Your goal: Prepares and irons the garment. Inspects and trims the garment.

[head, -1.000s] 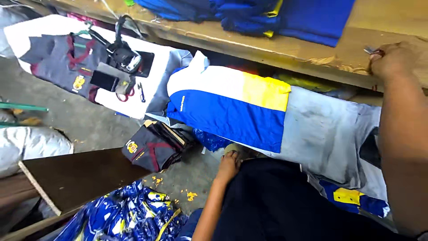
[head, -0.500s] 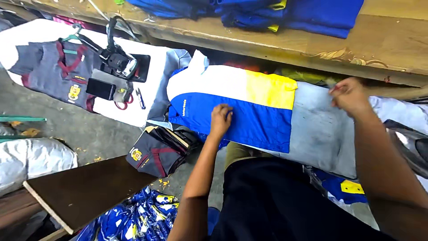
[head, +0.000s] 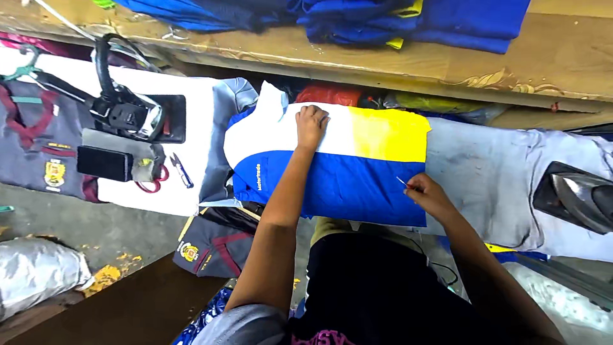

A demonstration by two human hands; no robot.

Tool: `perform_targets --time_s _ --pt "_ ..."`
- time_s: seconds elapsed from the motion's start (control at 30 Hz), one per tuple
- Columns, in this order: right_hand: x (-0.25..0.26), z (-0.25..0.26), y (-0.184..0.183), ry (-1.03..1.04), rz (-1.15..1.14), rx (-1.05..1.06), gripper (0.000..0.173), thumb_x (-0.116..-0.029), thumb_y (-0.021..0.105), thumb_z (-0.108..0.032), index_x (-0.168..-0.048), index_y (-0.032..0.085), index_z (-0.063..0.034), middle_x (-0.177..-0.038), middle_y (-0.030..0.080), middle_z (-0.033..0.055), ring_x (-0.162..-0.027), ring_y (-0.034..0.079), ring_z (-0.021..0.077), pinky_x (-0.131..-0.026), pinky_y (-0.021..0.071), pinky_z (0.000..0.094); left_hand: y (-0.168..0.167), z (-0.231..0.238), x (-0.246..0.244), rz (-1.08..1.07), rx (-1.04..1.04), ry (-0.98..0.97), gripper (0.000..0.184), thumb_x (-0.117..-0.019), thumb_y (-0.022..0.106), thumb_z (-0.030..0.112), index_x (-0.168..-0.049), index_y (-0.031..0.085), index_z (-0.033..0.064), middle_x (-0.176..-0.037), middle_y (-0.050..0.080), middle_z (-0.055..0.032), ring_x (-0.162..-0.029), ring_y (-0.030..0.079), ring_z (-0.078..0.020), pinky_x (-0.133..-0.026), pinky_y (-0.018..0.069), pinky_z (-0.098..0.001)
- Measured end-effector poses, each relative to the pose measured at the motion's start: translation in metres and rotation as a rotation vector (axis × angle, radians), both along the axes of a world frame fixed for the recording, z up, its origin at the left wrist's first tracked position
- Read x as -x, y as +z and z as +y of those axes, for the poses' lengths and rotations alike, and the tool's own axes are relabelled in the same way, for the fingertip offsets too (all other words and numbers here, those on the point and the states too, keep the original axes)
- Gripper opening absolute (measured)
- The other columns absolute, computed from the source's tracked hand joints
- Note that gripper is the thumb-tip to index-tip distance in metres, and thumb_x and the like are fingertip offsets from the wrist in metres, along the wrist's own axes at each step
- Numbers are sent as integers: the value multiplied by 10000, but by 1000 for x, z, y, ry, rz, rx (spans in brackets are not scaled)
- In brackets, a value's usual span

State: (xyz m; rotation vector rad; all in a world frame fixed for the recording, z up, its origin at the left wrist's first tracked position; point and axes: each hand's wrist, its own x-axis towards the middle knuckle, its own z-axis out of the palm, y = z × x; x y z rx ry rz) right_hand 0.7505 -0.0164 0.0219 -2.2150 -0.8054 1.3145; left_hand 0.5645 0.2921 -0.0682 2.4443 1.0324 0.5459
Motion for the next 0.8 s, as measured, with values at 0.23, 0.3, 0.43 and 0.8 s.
perform_targets --time_s 0.23,0.3,0.43,0.8 --pt "25 77 1 65 -93 -144 283 -959 663 -79 -1200 579 45 -1043 661 214 -878 657 320 -784 540 531 12 5 9 -144 252 42 223 -1010 606 132 -1056 746 -35 -1107 717 -219 -1137 629 -406 -1029 415 -585" --pt "35 105 1 60 -150 -194 323 -948 657 -85 -1242 576 21 -1091 645 211 -861 640 324 -752 529 537 17 4 13 -192 288 60 213 -1006 614 127 -1033 741 -42 -1068 716 -213 -1106 636 -377 -1024 415 -566" --pt "49 149 0 96 -268 -253 382 -956 661 -110 -1319 611 -3 -1279 612 226 -1059 658 377 -862 542 571 38 -8 31 -329 410 173 220 -1015 597 109 -1061 712 -73 -1074 700 -220 -1059 657 -283 -977 505 -411" --pt "-16 100 -13 -198 -248 -215 381 -1007 552 -119 -1347 578 50 -1230 638 286 -1097 639 379 -951 507 536 26 -204 264 -57 717 950 338 -1025 604 144 -1098 614 -186 -987 670 -258 -884 644 -252 -867 542 -419"
